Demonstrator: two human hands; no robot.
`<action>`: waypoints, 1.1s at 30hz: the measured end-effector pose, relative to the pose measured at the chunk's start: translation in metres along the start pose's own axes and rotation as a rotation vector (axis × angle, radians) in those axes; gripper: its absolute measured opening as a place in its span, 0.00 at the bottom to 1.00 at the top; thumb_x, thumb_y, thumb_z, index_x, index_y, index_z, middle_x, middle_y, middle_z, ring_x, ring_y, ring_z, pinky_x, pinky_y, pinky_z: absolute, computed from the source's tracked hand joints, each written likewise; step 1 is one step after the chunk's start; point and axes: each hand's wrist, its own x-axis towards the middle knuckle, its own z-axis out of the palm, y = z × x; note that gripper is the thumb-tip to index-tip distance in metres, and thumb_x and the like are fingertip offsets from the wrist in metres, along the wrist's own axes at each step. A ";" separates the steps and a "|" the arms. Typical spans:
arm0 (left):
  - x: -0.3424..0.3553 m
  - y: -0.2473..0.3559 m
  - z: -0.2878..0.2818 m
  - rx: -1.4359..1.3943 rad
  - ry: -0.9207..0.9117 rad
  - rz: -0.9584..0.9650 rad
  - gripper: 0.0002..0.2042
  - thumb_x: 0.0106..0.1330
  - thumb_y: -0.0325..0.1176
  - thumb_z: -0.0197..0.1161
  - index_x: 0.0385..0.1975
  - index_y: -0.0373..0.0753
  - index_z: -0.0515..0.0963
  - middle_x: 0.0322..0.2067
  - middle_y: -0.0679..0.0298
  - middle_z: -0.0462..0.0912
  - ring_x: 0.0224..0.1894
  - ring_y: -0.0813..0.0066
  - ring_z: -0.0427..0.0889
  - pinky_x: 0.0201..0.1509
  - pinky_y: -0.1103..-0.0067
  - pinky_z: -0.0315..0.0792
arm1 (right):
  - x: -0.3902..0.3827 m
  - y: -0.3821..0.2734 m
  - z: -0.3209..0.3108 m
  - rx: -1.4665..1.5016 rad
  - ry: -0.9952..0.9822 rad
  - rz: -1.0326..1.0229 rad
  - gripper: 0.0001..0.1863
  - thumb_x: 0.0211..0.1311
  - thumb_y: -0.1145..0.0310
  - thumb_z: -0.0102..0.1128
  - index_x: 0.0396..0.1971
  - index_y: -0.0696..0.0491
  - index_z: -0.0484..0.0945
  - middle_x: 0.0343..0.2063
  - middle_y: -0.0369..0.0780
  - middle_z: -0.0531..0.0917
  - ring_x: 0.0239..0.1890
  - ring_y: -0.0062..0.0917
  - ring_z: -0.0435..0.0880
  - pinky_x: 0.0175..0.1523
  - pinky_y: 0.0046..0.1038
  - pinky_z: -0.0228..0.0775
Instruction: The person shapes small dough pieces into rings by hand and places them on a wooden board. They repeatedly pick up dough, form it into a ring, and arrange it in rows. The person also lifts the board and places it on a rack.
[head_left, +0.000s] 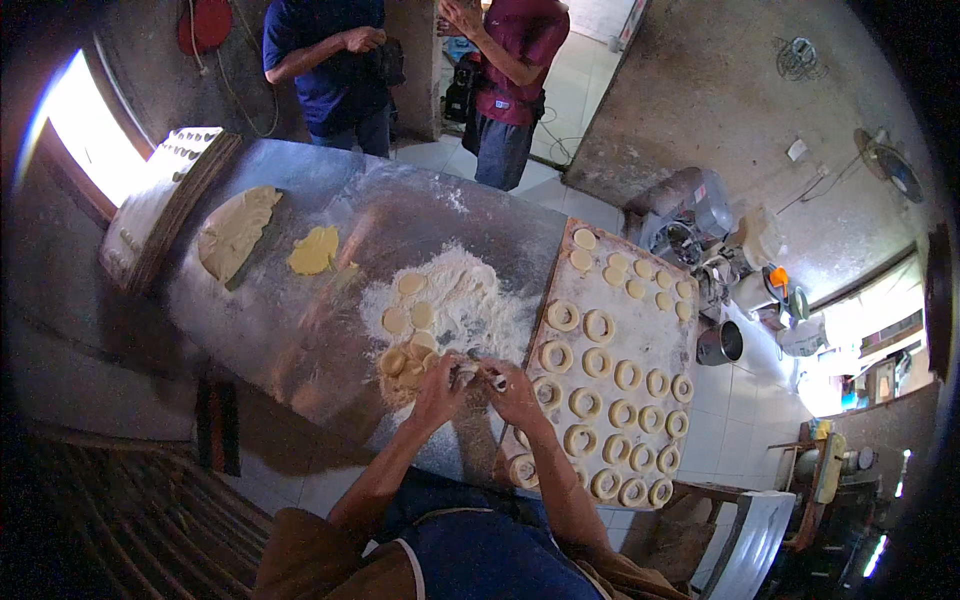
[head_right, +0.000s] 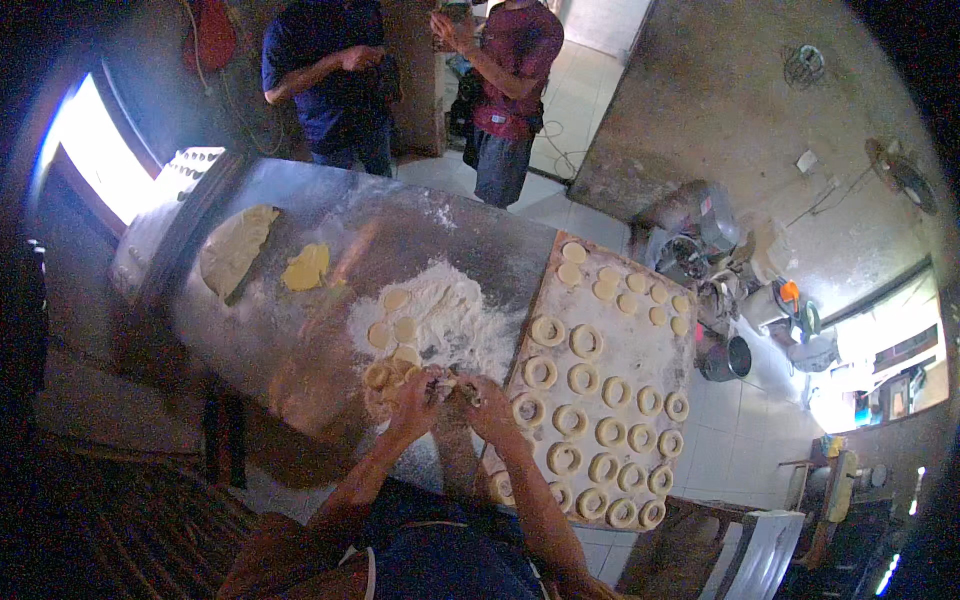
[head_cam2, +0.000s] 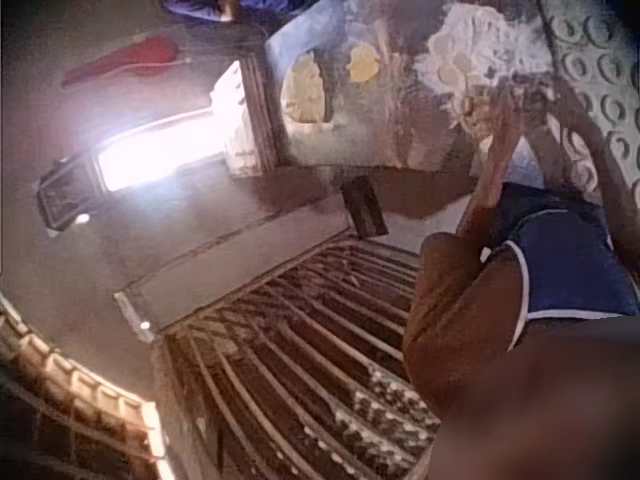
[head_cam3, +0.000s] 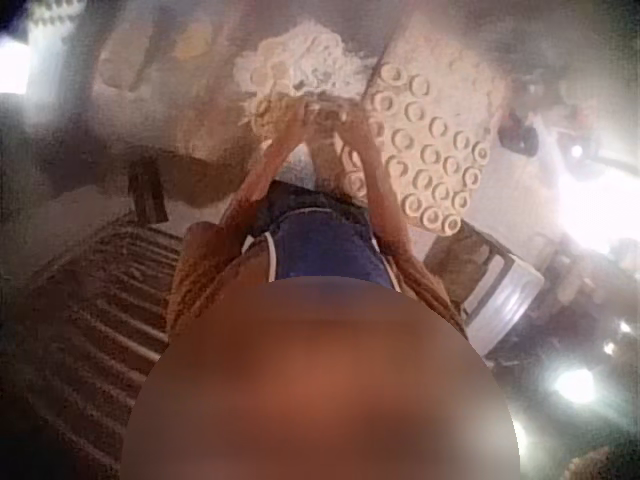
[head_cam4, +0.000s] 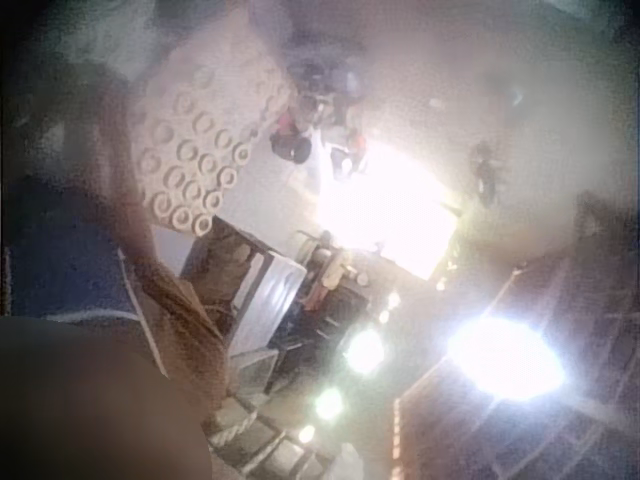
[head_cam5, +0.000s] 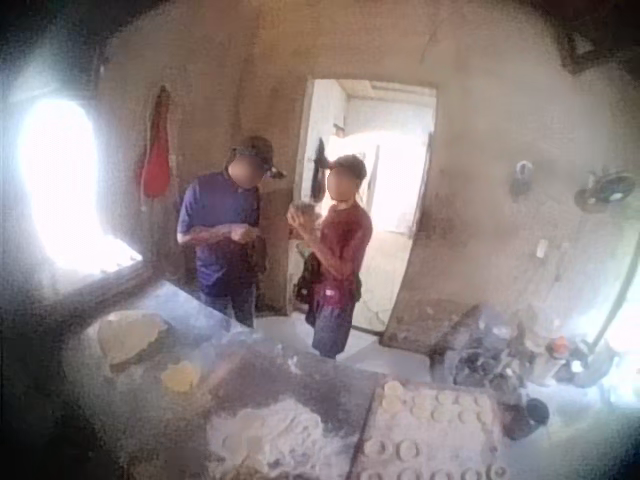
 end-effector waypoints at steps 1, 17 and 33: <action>0.004 0.003 -0.004 -0.275 0.003 -0.034 0.16 0.63 0.25 0.62 0.51 0.35 0.73 0.45 0.54 0.79 0.49 0.56 0.80 0.53 0.68 0.74 | -0.001 -0.008 0.007 0.132 -0.067 0.106 0.19 0.60 0.63 0.67 0.50 0.54 0.80 0.39 0.46 0.86 0.44 0.37 0.85 0.54 0.37 0.74; -0.006 -0.010 -0.056 -1.408 0.068 -0.393 0.19 0.67 0.24 0.60 0.58 0.38 0.70 0.44 0.63 0.80 0.45 0.78 0.79 0.48 0.77 0.75 | 0.020 -0.105 0.040 0.645 -0.036 0.243 0.31 0.56 0.78 0.64 0.60 0.59 0.66 0.38 0.43 0.83 0.38 0.27 0.84 0.45 0.29 0.78; 0.011 -0.009 -0.055 -1.033 0.021 -0.268 0.09 0.71 0.38 0.47 0.44 0.40 0.68 0.36 0.67 0.70 0.37 0.76 0.75 0.40 0.77 0.73 | 0.035 -0.100 0.049 0.424 -0.140 0.704 0.28 0.74 0.50 0.42 0.25 0.59 0.77 0.31 0.45 0.82 0.33 0.30 0.78 0.36 0.34 0.70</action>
